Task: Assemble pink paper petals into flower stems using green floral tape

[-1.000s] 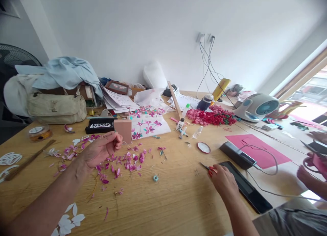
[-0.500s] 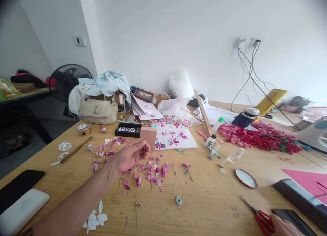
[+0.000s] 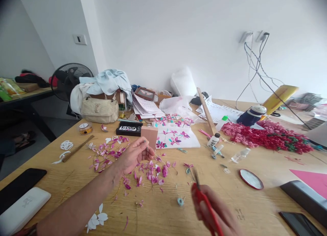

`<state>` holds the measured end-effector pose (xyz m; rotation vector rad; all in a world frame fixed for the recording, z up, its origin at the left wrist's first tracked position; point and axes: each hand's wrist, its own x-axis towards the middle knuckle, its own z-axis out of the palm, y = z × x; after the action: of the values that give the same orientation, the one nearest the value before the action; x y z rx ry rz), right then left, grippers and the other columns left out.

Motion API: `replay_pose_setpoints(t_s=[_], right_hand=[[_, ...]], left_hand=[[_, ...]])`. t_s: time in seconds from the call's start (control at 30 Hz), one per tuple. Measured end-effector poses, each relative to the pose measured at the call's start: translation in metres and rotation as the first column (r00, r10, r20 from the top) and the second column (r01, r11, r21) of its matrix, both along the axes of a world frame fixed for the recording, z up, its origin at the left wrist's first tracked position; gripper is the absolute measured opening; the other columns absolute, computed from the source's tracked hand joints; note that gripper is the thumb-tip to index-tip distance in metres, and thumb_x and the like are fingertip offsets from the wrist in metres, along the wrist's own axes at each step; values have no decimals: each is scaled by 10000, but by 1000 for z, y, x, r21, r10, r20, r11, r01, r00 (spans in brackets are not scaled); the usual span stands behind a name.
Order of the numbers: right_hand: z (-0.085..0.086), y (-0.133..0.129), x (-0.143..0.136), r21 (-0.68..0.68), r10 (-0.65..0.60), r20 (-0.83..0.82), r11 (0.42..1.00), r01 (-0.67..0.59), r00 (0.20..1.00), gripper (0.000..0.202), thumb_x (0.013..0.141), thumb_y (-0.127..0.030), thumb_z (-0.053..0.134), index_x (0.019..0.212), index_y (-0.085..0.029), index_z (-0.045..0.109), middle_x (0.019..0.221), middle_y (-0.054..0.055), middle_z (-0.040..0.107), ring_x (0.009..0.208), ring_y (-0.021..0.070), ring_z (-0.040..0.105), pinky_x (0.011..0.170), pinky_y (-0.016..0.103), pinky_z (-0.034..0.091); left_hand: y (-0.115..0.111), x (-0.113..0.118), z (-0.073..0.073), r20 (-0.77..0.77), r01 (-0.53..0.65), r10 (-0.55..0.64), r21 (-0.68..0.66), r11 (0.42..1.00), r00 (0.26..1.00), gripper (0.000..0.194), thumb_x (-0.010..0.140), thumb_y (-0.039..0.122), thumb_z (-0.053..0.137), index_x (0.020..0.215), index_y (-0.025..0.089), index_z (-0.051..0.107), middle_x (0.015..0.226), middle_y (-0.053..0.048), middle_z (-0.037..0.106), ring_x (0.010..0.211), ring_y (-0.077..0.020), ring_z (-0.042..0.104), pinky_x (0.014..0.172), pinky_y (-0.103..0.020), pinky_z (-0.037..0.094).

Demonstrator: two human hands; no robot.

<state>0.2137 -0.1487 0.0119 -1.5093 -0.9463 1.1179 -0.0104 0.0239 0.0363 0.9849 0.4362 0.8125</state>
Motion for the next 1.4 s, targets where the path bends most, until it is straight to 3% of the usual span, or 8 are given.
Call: replay_pose_setpoints(t_s=[0.17,0.3,0.47,0.7,1.4], right_hand=[[15,26,-75,-80,160,-195,981,-178,968,396,617,-581,616,728,-203,581,588,20,536,529,138,471,475,247,353],[25,44,-100,-114,264,-252,947,-300,931,447,658,-629,542,634,-184,505,515,-18,465,449,77,378,418,187,247],[23,54,-105,-108,281,-367,934,-341,887,431,684,-602,537,671,-173,495,528,-30,459,444,59,369,411,177,204],[17,57,-109,-147,168,-503,950,-275,848,434,630,-581,608,745,-169,537,509,-34,476,403,52,395,376,167,205],[14,55,-110,-168,124,-567,950,-262,814,424,633,-532,642,772,-146,534,480,-41,477,355,27,382,342,139,188]], left_hand=[[0,-4,1,36,29,-28,-43,999,999,272,726,341,616,711,153,420,732,-53,628,672,-138,606,666,-266,455],[2,-8,1,127,113,-96,-138,984,987,217,723,245,624,687,146,434,764,-56,629,733,-147,614,738,-279,447],[3,-9,-2,199,168,-125,-217,962,972,196,729,230,613,669,146,446,783,-64,629,767,-155,614,752,-272,438],[2,-8,-1,183,196,-165,-168,966,969,188,735,240,607,667,146,459,768,-66,626,750,-160,611,734,-281,437],[0,-7,-7,56,205,-202,-57,977,978,198,783,310,552,725,153,445,809,-67,614,738,-149,598,696,-268,429]])
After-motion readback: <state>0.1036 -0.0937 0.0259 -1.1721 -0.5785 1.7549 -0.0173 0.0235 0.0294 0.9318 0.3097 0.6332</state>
